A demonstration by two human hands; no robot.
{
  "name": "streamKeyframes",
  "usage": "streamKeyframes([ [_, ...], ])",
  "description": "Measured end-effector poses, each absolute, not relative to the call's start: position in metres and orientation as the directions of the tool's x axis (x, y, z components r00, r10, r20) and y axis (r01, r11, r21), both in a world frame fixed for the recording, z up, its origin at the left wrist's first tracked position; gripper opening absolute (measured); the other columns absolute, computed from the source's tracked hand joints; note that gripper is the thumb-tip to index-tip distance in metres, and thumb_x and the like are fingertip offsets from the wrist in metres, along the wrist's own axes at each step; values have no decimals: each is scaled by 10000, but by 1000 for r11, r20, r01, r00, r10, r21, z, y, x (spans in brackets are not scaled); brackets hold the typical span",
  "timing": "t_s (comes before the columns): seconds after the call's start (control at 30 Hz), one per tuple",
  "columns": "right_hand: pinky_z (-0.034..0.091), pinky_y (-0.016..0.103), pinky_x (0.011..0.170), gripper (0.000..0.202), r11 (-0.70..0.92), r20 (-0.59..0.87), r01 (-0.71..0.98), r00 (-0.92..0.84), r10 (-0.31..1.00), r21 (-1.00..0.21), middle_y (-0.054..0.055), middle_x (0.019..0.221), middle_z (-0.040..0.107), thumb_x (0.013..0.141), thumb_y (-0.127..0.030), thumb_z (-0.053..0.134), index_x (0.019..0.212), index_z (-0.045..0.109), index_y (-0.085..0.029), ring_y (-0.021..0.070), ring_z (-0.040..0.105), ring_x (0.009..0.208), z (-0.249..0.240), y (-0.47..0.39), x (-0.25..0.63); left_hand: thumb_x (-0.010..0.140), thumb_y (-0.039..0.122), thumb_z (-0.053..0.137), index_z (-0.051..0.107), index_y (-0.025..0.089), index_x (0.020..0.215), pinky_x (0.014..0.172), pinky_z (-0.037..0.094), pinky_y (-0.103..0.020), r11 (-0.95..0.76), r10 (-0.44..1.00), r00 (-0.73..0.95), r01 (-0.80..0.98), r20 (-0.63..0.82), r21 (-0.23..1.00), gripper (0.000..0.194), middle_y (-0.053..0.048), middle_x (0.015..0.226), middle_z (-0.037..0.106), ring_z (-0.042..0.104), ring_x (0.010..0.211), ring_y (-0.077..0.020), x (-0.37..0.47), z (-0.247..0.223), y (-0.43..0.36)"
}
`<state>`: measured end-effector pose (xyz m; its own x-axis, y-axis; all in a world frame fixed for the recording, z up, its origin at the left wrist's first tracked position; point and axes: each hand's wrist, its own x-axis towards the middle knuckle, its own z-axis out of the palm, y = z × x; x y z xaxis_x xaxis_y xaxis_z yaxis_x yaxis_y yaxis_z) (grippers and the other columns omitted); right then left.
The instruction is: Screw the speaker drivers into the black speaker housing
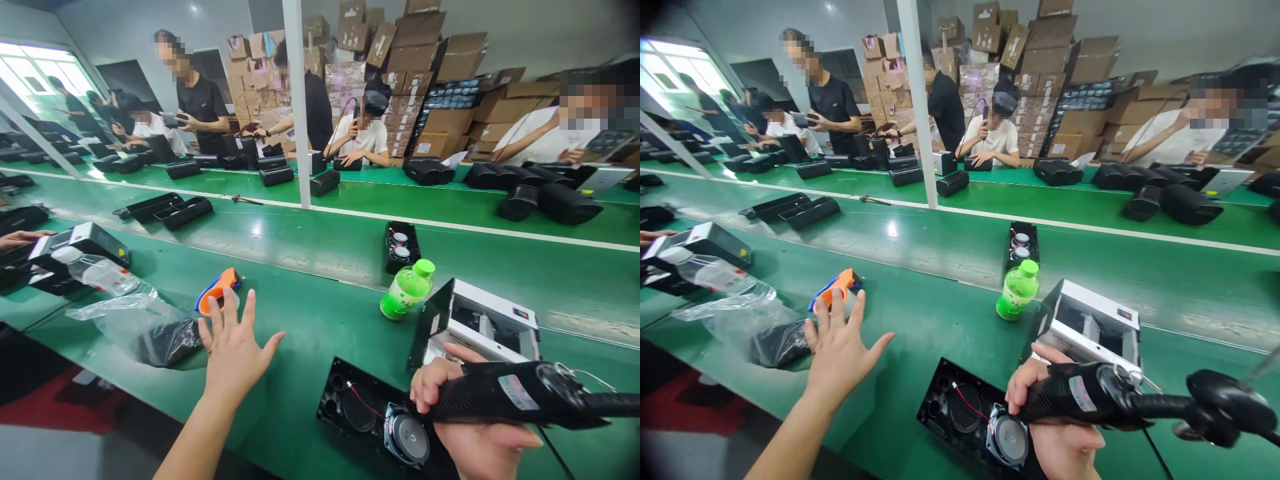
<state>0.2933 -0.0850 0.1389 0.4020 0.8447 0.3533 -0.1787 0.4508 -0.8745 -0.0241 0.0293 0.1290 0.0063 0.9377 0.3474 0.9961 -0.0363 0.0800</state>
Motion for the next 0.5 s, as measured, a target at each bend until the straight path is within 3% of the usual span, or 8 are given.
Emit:
streamKeyframes([
  [0.27, 513, 276, 476, 936, 476, 379, -198, 383, 842, -857, -25, 631, 626, 776, -1059, 400, 1316, 673, -345, 152, 541, 476, 137, -83, 293, 1009, 629, 630, 403, 173, 1720, 1329, 159, -737, -92, 926, 55, 992, 373, 83, 875, -223, 1854, 134, 58, 1706, -524, -23, 129, 30],
  [0.5, 516, 274, 501, 893, 478, 395, -163, 370, 841, -863, -39, 651, 623, 831, -1043, 387, 1348, 662, -369, 139, 542, 486, 135, -84, 291, 1012, 672, 600, 429, 174, 1710, 1294, 190, -778, -130, 926, 97, 989, 366, 69, 874, -221, 1851, 145, 60, 1687, -576, -23, 131, 32],
])
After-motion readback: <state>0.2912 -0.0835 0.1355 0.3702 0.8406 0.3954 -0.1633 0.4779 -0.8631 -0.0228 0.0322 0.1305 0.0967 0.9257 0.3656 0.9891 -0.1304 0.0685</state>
